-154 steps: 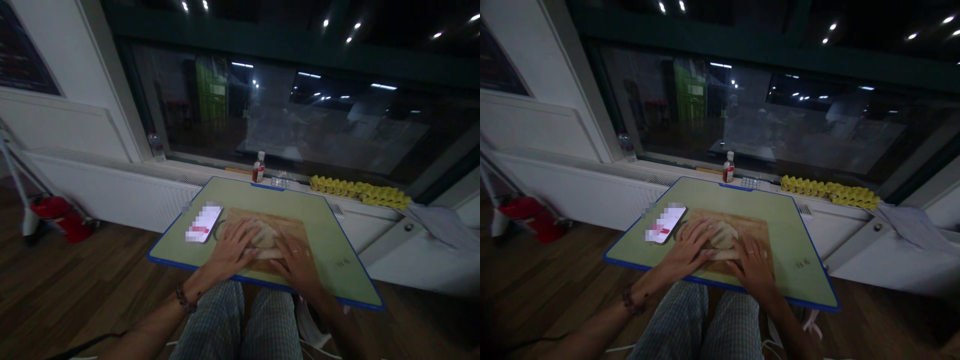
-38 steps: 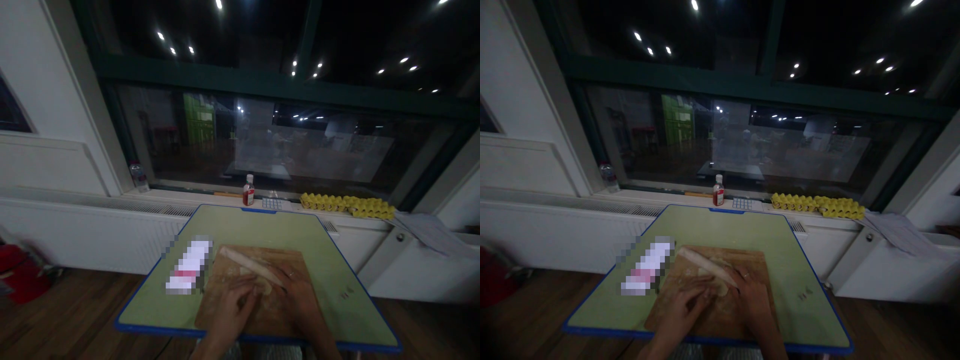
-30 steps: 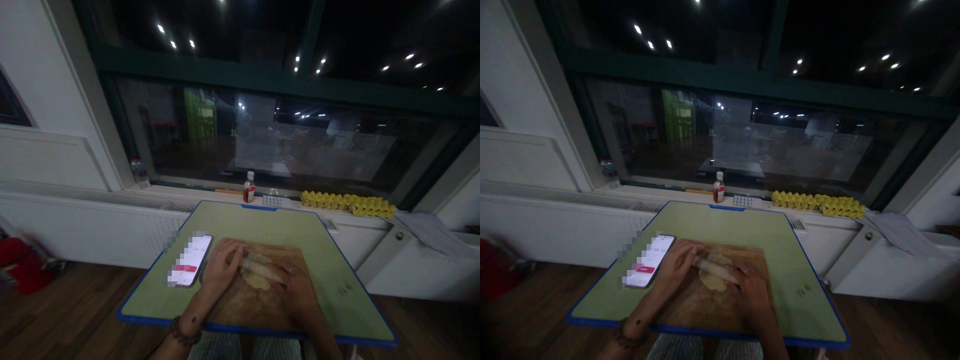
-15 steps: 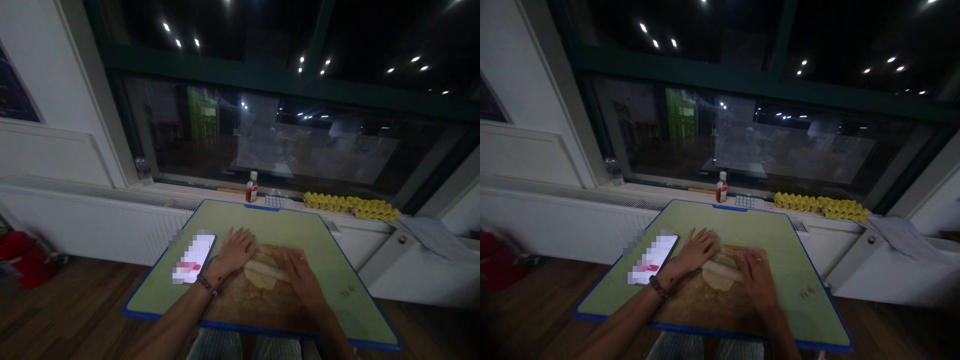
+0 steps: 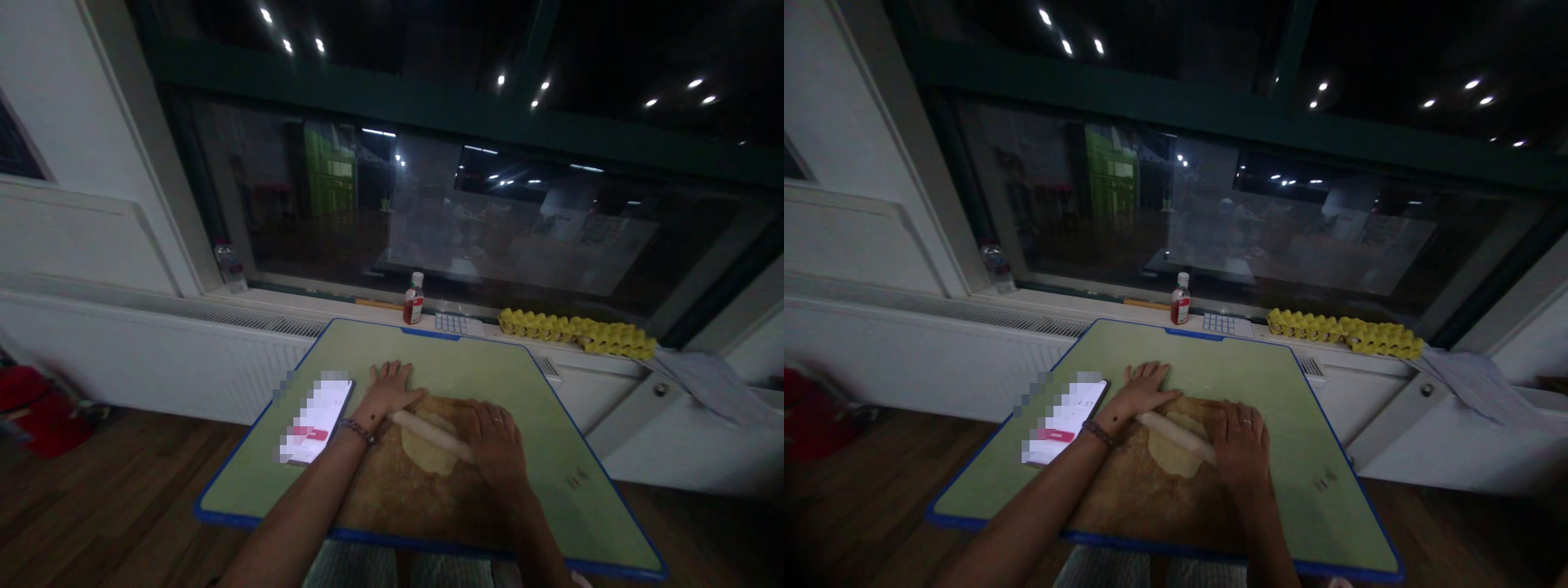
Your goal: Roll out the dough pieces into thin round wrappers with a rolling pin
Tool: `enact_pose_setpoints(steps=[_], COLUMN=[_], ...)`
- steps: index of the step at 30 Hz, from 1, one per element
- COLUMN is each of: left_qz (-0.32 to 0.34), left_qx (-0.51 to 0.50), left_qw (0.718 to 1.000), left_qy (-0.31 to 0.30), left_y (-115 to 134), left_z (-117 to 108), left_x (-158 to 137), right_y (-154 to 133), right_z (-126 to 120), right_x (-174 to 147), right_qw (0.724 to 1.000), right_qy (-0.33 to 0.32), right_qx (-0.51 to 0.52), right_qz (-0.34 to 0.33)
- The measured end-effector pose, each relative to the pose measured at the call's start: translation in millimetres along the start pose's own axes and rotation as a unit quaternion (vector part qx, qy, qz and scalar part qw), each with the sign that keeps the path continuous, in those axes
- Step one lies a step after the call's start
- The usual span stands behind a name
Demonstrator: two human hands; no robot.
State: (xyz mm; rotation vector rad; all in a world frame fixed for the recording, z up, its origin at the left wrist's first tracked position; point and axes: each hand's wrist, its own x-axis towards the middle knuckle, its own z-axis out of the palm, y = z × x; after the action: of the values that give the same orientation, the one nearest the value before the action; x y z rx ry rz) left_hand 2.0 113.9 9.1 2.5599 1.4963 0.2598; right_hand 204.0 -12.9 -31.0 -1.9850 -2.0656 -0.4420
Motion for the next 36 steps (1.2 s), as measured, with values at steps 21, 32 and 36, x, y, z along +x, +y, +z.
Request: enact_pose_setpoints(steps=[21, 32, 36], left_qz=[0.084, 0.109, 0.149], left_qx=[0.057, 0.051, 0.032], left_qw=[0.993, 0.987, 0.980], left_qy=[0.058, 0.108, 0.125], left_y=[-9.7, -5.8, -6.5], left_z=[12.5, 10.3, 5.1], left_x=[-28.7, -66.2, -101.0], right_y=[-34.1, -37.6, -46.1], right_z=[-10.9, -19.4, -13.3], right_x=[-30.7, -41.0, -61.1], right_qw=[0.999, 0.998, 0.993], right_qy=[0.050, 0.052, 0.106], right_qx=[-0.019, -0.001, 0.020], right_qz=[0.008, -0.019, -0.048])
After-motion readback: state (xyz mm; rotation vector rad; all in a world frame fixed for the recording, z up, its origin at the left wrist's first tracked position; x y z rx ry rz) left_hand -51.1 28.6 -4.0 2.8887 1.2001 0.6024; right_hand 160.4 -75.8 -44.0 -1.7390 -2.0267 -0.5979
